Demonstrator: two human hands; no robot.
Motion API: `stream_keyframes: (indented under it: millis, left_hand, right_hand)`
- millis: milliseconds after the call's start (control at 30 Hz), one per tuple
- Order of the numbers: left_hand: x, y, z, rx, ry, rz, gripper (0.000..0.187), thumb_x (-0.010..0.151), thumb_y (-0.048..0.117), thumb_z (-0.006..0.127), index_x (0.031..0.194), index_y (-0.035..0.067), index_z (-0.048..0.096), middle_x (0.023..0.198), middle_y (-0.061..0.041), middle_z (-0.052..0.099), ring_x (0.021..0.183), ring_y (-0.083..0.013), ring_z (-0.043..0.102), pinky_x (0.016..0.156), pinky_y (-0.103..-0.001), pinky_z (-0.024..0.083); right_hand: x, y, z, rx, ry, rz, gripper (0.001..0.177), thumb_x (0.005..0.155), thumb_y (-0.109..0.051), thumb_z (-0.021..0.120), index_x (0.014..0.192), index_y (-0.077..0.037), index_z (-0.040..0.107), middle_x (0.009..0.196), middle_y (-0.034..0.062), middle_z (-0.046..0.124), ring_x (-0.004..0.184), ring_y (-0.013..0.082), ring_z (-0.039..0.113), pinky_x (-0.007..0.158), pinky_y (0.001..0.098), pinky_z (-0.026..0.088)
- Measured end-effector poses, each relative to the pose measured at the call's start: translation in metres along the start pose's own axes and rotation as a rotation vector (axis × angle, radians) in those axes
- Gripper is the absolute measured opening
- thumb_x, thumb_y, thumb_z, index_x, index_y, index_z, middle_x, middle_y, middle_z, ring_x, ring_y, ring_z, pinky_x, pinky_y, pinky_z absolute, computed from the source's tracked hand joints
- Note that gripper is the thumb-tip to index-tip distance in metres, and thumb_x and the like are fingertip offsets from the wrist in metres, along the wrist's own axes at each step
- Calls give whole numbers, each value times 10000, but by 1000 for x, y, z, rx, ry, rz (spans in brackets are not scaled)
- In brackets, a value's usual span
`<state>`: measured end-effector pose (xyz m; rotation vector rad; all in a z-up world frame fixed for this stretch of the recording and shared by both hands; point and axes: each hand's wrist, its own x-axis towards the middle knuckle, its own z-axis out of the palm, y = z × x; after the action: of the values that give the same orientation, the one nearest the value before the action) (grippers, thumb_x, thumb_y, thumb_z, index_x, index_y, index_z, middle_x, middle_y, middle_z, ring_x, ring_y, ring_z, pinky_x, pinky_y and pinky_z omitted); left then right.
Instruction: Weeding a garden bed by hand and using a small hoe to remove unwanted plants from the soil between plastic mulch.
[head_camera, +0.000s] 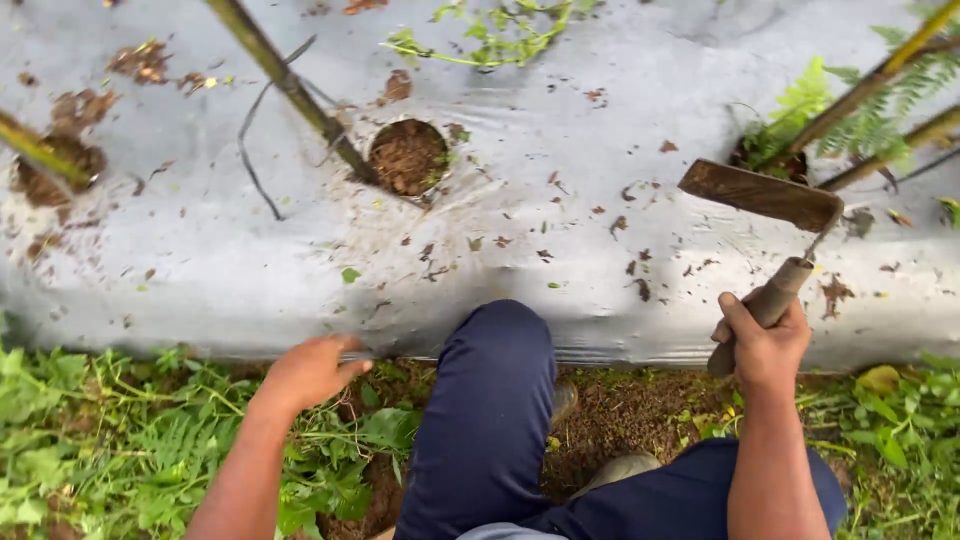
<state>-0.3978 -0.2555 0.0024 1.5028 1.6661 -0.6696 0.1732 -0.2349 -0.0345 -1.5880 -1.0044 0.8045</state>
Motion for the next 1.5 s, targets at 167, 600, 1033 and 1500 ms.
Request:
stream_keyframes:
  millis: [167,600,1033,1500]
  left_hand:
    - [1,145,-82,-94,528,594,373,1003,312,615,1357,203,658,1086,-125,717,1086,-363,705,894,-546,559]
    - [225,514,-141,107,760,976,328,964,248,659,1284,191,703,1149,-129,699,1164,-371,678,969,-523,534]
    - [379,668,-170,582,637,907,419,835,304,888,1143,100,690,1069,-175,637,1031,-412,610,892,-577,493]
    - [384,621,-175,475,291,1163,261,832,218,693,658,31,638,671,-217,657,839,-415,681,1195,-606,298]
  right_hand:
    - [2,8,-21,93,188,-188,204,1133,-41,740,1062,-13,551,713,137,600,656,243,679,579,385,582]
    - [34,1,-68,217,504,-136,213,1009,-45,786,1050,-71,579,700,108,646,503,183,637,512,331,580]
    - [54,-1,-89,210,420,253,283,915,-222,804,917,-140,533,654,45,585,568,175,611,581,377,544]
    - [59,20,-80,198,472,152,268,925,-154,850,944,-79,593,595,132,635,468,200,634,526,332,525]
